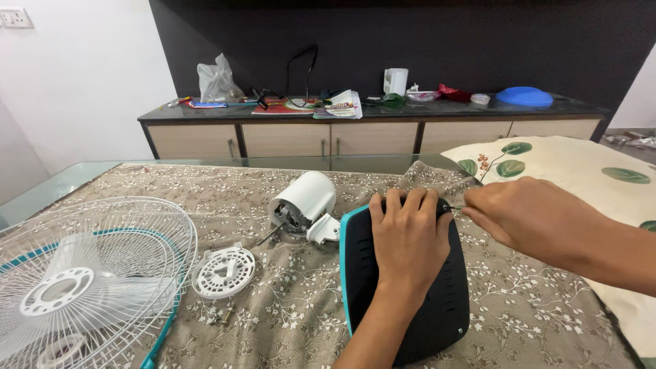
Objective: The person uses a screwdriver to tighten screws on the back of a fan base, then aligns and connects the fan motor housing to the base. The fan blade and cage remain disassembled on the table.
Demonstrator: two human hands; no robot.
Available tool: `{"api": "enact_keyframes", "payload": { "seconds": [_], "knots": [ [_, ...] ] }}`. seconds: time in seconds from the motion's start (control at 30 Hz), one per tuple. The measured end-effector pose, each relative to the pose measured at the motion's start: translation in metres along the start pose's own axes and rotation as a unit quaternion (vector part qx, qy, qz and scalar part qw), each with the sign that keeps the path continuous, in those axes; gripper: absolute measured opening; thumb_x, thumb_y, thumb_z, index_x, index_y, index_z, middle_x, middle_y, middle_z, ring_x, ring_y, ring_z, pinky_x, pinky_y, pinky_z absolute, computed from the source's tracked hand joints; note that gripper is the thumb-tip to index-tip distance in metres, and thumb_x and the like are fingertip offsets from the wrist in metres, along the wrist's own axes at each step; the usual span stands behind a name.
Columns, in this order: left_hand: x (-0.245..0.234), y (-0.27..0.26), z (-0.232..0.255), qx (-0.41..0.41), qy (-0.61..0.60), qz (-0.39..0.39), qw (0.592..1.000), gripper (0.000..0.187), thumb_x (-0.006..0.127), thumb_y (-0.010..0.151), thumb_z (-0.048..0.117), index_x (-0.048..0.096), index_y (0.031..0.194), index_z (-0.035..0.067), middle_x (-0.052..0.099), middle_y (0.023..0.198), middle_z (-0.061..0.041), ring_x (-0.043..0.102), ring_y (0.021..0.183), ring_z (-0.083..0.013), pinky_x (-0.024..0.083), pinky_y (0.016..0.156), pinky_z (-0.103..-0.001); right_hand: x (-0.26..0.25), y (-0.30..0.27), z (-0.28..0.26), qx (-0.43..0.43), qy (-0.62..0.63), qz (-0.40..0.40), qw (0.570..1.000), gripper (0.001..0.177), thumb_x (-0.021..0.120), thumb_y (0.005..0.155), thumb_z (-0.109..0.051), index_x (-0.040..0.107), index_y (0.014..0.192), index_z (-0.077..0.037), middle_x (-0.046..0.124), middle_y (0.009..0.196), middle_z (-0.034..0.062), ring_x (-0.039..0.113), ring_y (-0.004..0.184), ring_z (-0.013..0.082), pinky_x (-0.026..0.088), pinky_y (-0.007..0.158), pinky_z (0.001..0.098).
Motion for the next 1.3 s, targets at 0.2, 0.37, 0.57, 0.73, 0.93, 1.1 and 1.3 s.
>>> {"api": "enact_keyframes", "payload": {
  "seconds": [0.2, 0.37, 0.57, 0.73, 0.93, 1.1, 1.3],
  "knots": [
    [0.001, -0.001, 0.001, 0.006, -0.004, 0.006, 1.0, 0.035, 0.079, 0.084, 0.026, 0.074, 0.113, 0.007, 0.071, 0.106, -0.005, 0.059, 0.107, -0.0285, 0.035, 0.109, -0.05, 0.006, -0.003, 0.015, 0.309, 0.13, -0.13, 0.933, 0.031, 0.066, 0.098, -0.032, 0.079, 0.11, -0.007, 0.075, 0.059, 0.0209, 0.063, 0.044, 0.0248, 0.051, 0.052, 0.0406],
    [0.001, -0.001, -0.001, 0.008, 0.003, 0.005, 1.0, 0.034, 0.079, 0.084, 0.027, 0.074, 0.11, 0.007, 0.072, 0.107, -0.004, 0.058, 0.105, -0.0287, 0.035, 0.106, -0.05, 0.007, -0.001, 0.012, 0.31, 0.21, -0.053, 0.926, 0.036, 0.071, 0.09, -0.036, 0.08, 0.102, -0.003, 0.073, 0.064, 0.0174, 0.07, 0.049, 0.0264, 0.055, 0.058, 0.0426],
    [0.001, 0.0, -0.002, 0.014, 0.003, 0.006, 1.0, 0.033, 0.079, 0.084, 0.028, 0.074, 0.109, 0.008, 0.072, 0.105, -0.005, 0.059, 0.104, -0.0286, 0.036, 0.105, -0.049, 0.001, 0.004, 0.011, 0.174, 0.098, -0.029, 0.979, 0.029, 0.072, 0.08, -0.02, 0.072, 0.101, 0.0, 0.074, 0.069, 0.0218, 0.072, 0.064, 0.0291, 0.058, 0.064, 0.0422],
    [0.002, 0.0, -0.003, 0.016, 0.015, 0.011, 1.0, 0.034, 0.08, 0.083, 0.029, 0.075, 0.109, 0.007, 0.072, 0.104, -0.005, 0.058, 0.103, -0.0279, 0.036, 0.104, -0.049, -0.006, 0.009, -0.015, -0.138, -0.164, -0.033, 0.976, 0.016, 0.07, 0.079, -0.001, 0.07, 0.095, 0.002, 0.068, 0.085, 0.0141, 0.072, 0.068, 0.0214, 0.062, 0.057, 0.0315],
    [0.002, 0.0, -0.002, 0.009, -0.003, 0.008, 1.0, 0.033, 0.08, 0.083, 0.027, 0.075, 0.108, 0.007, 0.071, 0.104, -0.005, 0.058, 0.103, -0.0281, 0.036, 0.104, -0.049, 0.019, -0.003, -0.016, -0.262, -0.384, -0.115, 0.878, 0.005, 0.068, 0.083, 0.001, 0.068, 0.087, 0.004, 0.067, 0.084, 0.0104, 0.07, 0.076, 0.019, 0.061, 0.059, 0.0309],
    [0.002, -0.001, -0.002, 0.0, -0.004, -0.002, 1.0, 0.034, 0.079, 0.084, 0.026, 0.074, 0.111, 0.006, 0.071, 0.104, -0.005, 0.058, 0.103, -0.0289, 0.036, 0.104, -0.048, 0.019, 0.0, -0.005, -0.189, -0.257, -0.074, 0.945, 0.029, 0.073, 0.076, -0.006, 0.067, 0.103, 0.003, 0.067, 0.086, 0.008, 0.073, 0.076, 0.0173, 0.062, 0.059, 0.0322],
    [0.003, 0.0, 0.0, 0.006, 0.001, 0.008, 1.0, 0.034, 0.079, 0.083, 0.026, 0.074, 0.11, 0.006, 0.072, 0.106, -0.006, 0.059, 0.105, -0.0297, 0.036, 0.107, -0.05, 0.013, 0.003, 0.004, 0.1, -0.021, -0.104, 0.989, 0.033, 0.059, 0.098, -0.036, 0.075, 0.092, -0.007, 0.072, 0.063, 0.0118, 0.072, 0.06, 0.0234, 0.059, 0.063, 0.0376]
  ]
}}
Point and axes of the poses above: each hand's wrist, its own y-axis towards the middle knuckle, its own x-axis out of the palm, z = x × y, the point moved 6 cm from there along y, towards the middle knuckle
